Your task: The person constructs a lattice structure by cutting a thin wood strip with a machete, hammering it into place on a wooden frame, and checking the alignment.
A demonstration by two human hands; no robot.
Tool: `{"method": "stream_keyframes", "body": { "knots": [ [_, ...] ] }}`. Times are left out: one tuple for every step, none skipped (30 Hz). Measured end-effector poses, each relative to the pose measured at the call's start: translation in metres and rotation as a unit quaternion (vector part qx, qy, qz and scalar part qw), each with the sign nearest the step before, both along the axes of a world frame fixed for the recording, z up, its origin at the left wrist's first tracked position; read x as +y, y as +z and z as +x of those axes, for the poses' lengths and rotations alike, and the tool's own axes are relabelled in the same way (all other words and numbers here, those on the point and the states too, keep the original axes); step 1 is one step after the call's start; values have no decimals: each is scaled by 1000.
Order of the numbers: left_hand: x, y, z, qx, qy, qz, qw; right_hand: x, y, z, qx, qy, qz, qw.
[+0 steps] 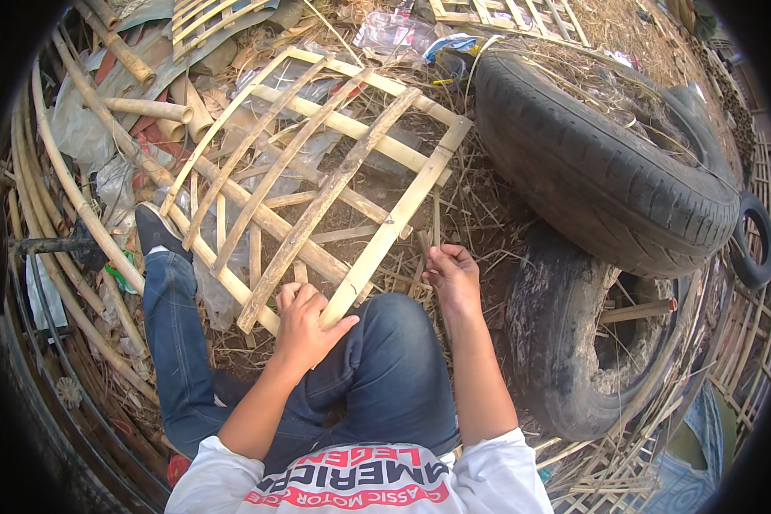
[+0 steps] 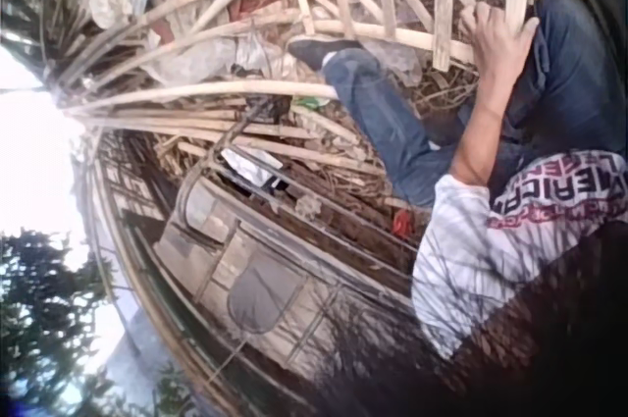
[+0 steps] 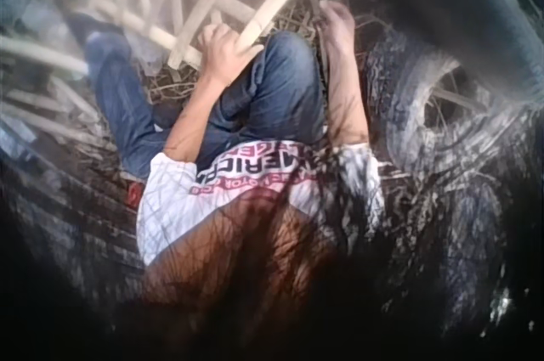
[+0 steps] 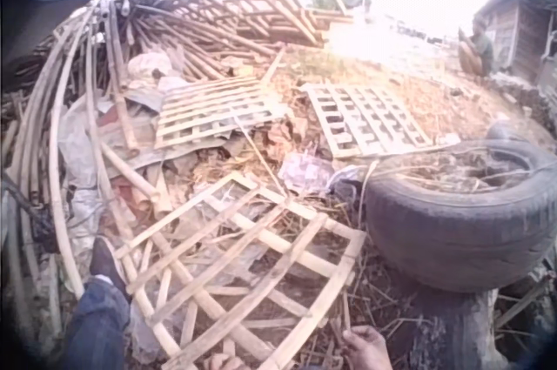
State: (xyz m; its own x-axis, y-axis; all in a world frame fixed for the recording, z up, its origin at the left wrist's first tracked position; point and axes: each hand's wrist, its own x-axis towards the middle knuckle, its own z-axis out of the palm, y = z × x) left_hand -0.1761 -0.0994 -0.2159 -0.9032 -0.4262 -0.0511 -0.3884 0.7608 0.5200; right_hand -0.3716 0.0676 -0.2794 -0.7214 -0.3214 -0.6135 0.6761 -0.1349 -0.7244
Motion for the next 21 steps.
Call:
{"method": "stream_keyframes", "body": {
  "knots": [
    [-1,1,3,1,-3,0,1000,-5,-1,1,20,-1,8,1000],
    [-1,-1,8,19,-3,-4,1000,-12,-2,3,51,16,29,998],
    [-1,0,11,21,-5,-6,1000,-19,-3,4,84,34,50,995],
    [-1,1,14,23,-7,-7,1000,-25,-11,6,106,39,53,992],
    [-2,1,17,26,-8,-8,1000,-32,-17,7,124,41,55,990],
    [-2,-2,18,31,-12,-13,999,-36,-26,6,130,35,42,990],
    [0,-4,20,34,-12,-8,999,-41,-33,5,136,30,30,990],
    [0,-4,21,37,-7,-8,999,-49,-38,6,144,23,12,989],
    [1,-6,20,40,-5,-4,999,-49,-53,3,123,8,-18,992],
    [1,-7,18,46,-8,-5,999,-52,-74,-3,152,-7,-26,988],
    [1,-7,19,36,-8,-7,999,-63,-75,-4,176,-18,-36,984],
    [0,-4,20,26,-8,-8,1000,-63,-73,-4,155,1,-39,987],
    [0,-3,20,16,-8,-9,1000,-66,-71,-5,129,-1,-43,991],
    [0,-6,20,15,-10,-10,1000,-68,-68,-6,103,-4,-45,994],
    [0,-8,20,14,-11,-13,1000,-70,-65,-7,77,-8,-46,996],
    [0,-10,19,14,-13,-15,1000,-70,-65,-10,38,-3,-61,997],
    [0,-13,18,12,-15,-18,1000,-73,-58,-13,8,-14,-69,997],
    [0,-16,19,8,-14,-19,1000,-80,-47,-15,-24,-25,-77,996],
    [0,-19,21,3,-13,-19,1000,-85,-42,-18,-55,-37,-85,994],
    [0,-21,21,-1,-15,-19,1000,-87,-43,-22,-73,-24,-94,993],
    [1,-22,20,-3,-15,-21,1000,-88,-47,-22,-83,-31,-106,990]
  ]
}}
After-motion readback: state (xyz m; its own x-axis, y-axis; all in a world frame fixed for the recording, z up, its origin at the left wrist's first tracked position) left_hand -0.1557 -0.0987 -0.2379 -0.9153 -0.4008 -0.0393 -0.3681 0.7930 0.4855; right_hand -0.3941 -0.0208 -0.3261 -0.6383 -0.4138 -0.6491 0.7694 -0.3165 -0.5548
